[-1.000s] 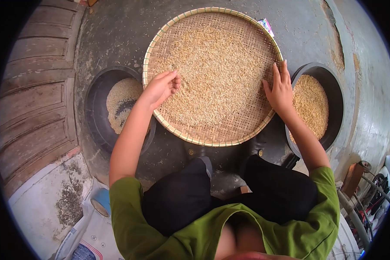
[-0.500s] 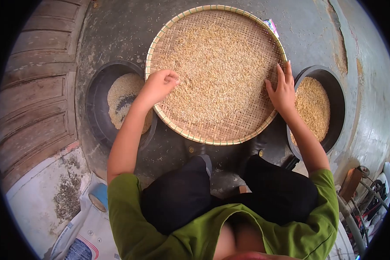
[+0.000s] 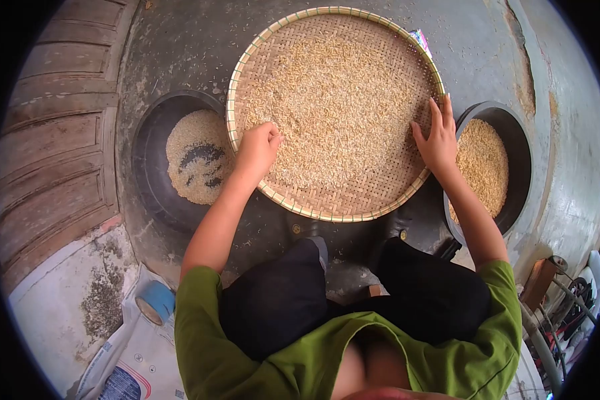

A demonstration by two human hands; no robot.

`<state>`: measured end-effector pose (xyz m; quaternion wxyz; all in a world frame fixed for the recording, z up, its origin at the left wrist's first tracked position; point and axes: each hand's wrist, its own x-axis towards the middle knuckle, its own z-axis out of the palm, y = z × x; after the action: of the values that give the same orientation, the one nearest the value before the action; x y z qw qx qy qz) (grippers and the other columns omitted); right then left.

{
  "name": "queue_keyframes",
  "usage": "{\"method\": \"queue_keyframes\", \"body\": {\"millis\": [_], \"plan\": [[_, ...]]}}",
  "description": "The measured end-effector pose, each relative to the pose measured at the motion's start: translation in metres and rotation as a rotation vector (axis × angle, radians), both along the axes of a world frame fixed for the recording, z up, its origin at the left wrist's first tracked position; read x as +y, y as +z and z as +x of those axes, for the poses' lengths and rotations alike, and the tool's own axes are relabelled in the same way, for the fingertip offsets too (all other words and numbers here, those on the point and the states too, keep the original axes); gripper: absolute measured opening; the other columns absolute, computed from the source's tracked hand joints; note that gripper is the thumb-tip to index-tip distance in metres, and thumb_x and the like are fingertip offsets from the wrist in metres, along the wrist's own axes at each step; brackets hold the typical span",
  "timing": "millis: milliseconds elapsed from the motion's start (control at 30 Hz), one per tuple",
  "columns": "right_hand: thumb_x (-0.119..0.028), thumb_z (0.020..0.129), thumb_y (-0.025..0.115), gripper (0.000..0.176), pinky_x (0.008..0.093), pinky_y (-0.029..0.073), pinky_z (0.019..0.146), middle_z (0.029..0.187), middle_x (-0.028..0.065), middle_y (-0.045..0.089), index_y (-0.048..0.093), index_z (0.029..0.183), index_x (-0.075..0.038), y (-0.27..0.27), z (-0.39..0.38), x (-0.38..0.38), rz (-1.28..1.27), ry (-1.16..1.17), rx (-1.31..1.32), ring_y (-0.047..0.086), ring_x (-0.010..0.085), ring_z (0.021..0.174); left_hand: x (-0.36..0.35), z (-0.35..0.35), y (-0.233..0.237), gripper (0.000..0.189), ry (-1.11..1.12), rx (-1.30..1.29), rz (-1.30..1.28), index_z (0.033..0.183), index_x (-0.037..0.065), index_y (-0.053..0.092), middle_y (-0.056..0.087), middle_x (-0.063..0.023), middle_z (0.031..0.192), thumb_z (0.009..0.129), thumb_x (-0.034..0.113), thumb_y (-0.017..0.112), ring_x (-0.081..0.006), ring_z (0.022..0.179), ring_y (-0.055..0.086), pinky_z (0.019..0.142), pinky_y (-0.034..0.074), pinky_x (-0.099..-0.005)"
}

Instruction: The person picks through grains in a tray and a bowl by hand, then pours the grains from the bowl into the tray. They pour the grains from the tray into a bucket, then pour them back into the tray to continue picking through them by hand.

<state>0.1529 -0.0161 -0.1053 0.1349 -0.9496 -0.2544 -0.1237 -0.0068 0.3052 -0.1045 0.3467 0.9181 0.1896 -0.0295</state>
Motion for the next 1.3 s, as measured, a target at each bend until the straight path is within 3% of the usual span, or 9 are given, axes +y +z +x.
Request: {"method": "queue_keyframes", "body": {"millis": [133, 200, 400, 633, 800, 1033, 1133, 1200, 1300], "plan": [[-0.026, 0.075, 0.064, 0.058, 0.0408, 0.040, 0.090, 0.136, 0.0215, 0.026, 0.040, 0.125, -0.006, 0.001, 0.000, 0.001, 0.015, 0.007, -0.001, 0.042, 0.0381, 0.113, 0.009, -0.001, 0.003, 0.011, 0.174, 0.077, -0.334, 0.087, 0.000, 0.057, 0.061, -0.0087, 0.077, 0.083, 0.010, 0.058, -0.0133, 0.064, 0.059, 0.054, 0.044, -0.0242], [-0.026, 0.075, 0.064, 0.058, 0.0409, 0.040, 0.090, 0.136, 0.0217, 0.026, 0.040, 0.124, -0.006, 0.002, 0.000, 0.001, 0.017, 0.006, -0.001, 0.042, 0.0381, 0.113, 0.016, 0.000, 0.008, 0.015, 0.227, 0.138, -0.649, 0.097, 0.000, 0.056, 0.061, -0.0092, 0.085, 0.087, 0.009, 0.051, -0.0152, 0.074, 0.062, 0.061, 0.047, -0.0233], [-0.025, 0.076, 0.063, 0.056, 0.0409, 0.040, 0.090, 0.136, 0.0220, 0.026, 0.041, 0.123, -0.006, 0.000, 0.000, -0.001, 0.020, 0.021, -0.008, 0.043, 0.0382, 0.113, 0.015, -0.006, 0.017, 0.023, 0.291, 0.078, -1.023, 0.109, -0.004, 0.050, 0.059, -0.0145, 0.100, 0.090, 0.008, 0.043, -0.0204, 0.095, 0.059, 0.082, 0.047, -0.0255], [-0.025, 0.076, 0.063, 0.056, 0.0408, 0.039, 0.091, 0.136, 0.0218, 0.025, 0.041, 0.123, -0.006, 0.002, -0.001, 0.001, 0.024, 0.014, 0.000, 0.042, 0.0380, 0.114, 0.014, -0.005, 0.021, 0.023, 0.332, 0.082, -1.174, 0.108, -0.003, 0.050, 0.059, -0.0137, 0.099, 0.090, 0.010, 0.045, -0.0193, 0.094, 0.059, 0.081, 0.047, -0.0259], [-0.025, 0.076, 0.063, 0.056, 0.0407, 0.039, 0.091, 0.137, 0.0214, 0.025, 0.040, 0.124, -0.006, 0.001, 0.000, 0.001, 0.024, 0.013, 0.001, 0.042, 0.0378, 0.114, 0.014, -0.005, 0.015, 0.021, 0.311, 0.133, -0.930, 0.103, -0.002, 0.052, 0.060, -0.0089, 0.092, 0.088, 0.013, 0.052, -0.0149, 0.085, 0.059, 0.073, 0.047, -0.0231], [-0.026, 0.075, 0.063, 0.057, 0.0401, 0.040, 0.090, 0.137, 0.0205, 0.025, 0.041, 0.124, -0.006, 0.003, -0.001, 0.000, 0.023, 0.000, 0.031, 0.042, 0.0373, 0.114, 0.015, 0.002, 0.014, 0.022, 0.405, 0.066, -1.019, 0.106, -0.003, 0.051, 0.059, -0.0098, 0.092, 0.091, 0.012, 0.045, -0.0156, 0.083, 0.059, 0.073, 0.048, -0.0223], [-0.026, 0.075, 0.063, 0.057, 0.0398, 0.040, 0.090, 0.137, 0.0202, 0.025, 0.041, 0.124, -0.007, 0.003, -0.001, 0.000, 0.011, 0.002, 0.015, 0.042, 0.0373, 0.113, 0.006, 0.030, 0.031, 0.026, 0.300, 0.082, -1.191, 0.108, -0.005, 0.048, 0.057, -0.0132, 0.098, 0.093, 0.010, 0.034, -0.0186, 0.093, 0.057, 0.078, 0.048, -0.0266], [-0.026, 0.075, 0.063, 0.057, 0.0399, 0.040, 0.090, 0.137, 0.0202, 0.025, 0.041, 0.124, -0.006, 0.001, -0.001, -0.001, 0.005, 0.004, 0.004, 0.042, 0.0373, 0.113, -0.018, 0.063, 0.054, 0.037, -0.051, 0.037, -1.379, 0.119, -0.006, 0.041, 0.050, -0.0196, 0.114, 0.095, 0.021, 0.032, -0.0250, 0.109, 0.050, 0.089, 0.044, -0.0333], [-0.026, 0.075, 0.063, 0.057, 0.0404, 0.040, 0.090, 0.137, 0.0205, 0.025, 0.041, 0.124, -0.005, 0.000, 0.000, 0.000, -0.009, 0.005, 0.029, 0.042, 0.0375, 0.113, -0.089, 0.085, 0.119, 0.053, -0.486, 0.093, -1.582, 0.134, 0.002, 0.027, 0.028, -0.0202, 0.136, 0.093, 0.036, 0.035, -0.0297, 0.127, 0.029, 0.100, 0.032, -0.0414]]}}
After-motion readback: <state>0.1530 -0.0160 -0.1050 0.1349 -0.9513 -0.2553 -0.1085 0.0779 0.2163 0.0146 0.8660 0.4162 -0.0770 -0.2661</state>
